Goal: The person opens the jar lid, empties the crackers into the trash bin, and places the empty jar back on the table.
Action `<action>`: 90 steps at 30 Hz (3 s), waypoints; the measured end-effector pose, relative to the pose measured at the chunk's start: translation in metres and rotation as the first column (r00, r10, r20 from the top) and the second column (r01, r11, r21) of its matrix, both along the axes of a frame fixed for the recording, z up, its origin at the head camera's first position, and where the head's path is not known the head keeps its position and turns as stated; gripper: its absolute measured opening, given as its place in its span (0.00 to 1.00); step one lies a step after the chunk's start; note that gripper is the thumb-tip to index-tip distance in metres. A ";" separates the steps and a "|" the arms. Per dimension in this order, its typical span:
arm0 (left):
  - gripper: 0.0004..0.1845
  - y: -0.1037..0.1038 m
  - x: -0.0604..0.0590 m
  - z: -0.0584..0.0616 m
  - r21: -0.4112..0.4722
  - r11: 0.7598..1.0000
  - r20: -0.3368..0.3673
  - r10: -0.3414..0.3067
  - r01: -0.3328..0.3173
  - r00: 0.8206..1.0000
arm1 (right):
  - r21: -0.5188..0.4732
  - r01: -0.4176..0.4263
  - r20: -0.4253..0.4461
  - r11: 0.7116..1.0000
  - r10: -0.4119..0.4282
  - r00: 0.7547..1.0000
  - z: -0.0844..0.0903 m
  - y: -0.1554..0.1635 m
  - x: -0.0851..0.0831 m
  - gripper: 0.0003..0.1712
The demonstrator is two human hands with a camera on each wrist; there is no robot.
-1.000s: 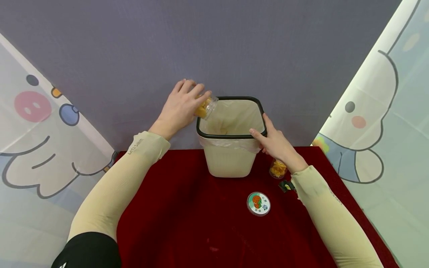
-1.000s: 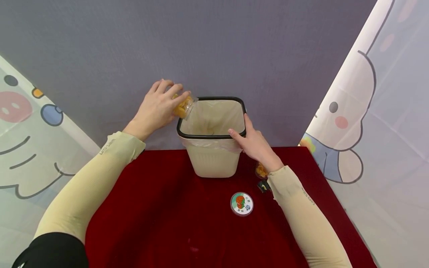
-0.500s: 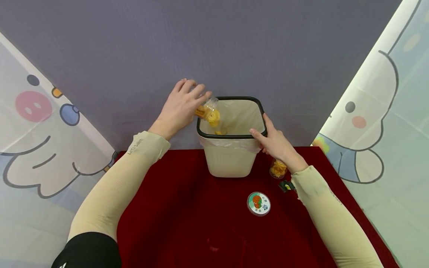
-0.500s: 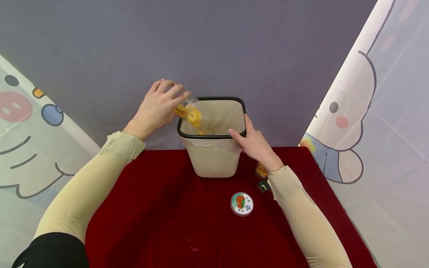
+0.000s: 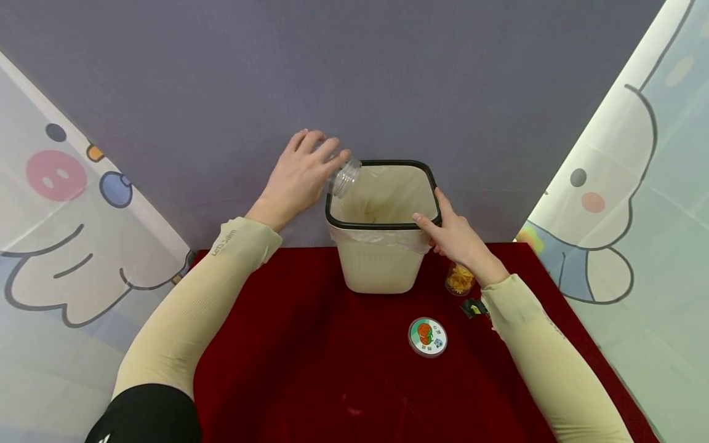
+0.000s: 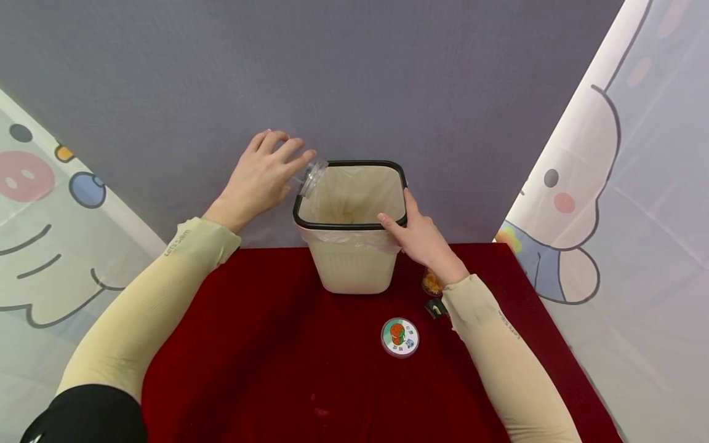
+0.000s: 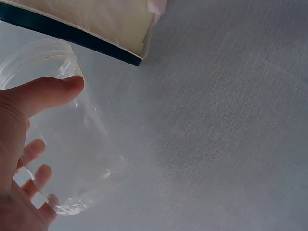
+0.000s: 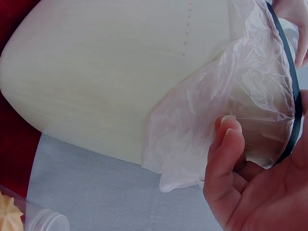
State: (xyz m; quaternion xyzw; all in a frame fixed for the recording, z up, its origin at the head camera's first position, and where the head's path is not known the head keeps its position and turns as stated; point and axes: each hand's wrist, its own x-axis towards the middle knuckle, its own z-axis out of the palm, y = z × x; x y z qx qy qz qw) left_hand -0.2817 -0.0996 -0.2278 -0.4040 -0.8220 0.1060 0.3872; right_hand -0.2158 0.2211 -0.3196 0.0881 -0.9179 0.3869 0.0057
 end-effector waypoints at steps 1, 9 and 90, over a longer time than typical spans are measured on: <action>0.26 0.000 0.000 0.000 0.001 1.000 0.003 0.005 -0.005 1.000 | -0.002 0.000 0.001 1.000 0.000 1.000 0.000 0.000 0.000 0.57; 0.29 -0.005 0.000 -0.003 0.048 0.999 0.053 0.015 -0.018 0.999 | -0.003 0.005 0.011 1.000 -0.005 1.000 0.001 0.001 0.001 0.57; 0.47 -0.087 0.082 -0.162 0.711 0.598 0.702 -0.574 -0.370 0.421 | -0.046 -0.001 -0.009 0.999 0.000 1.000 -0.002 -0.003 -0.001 0.55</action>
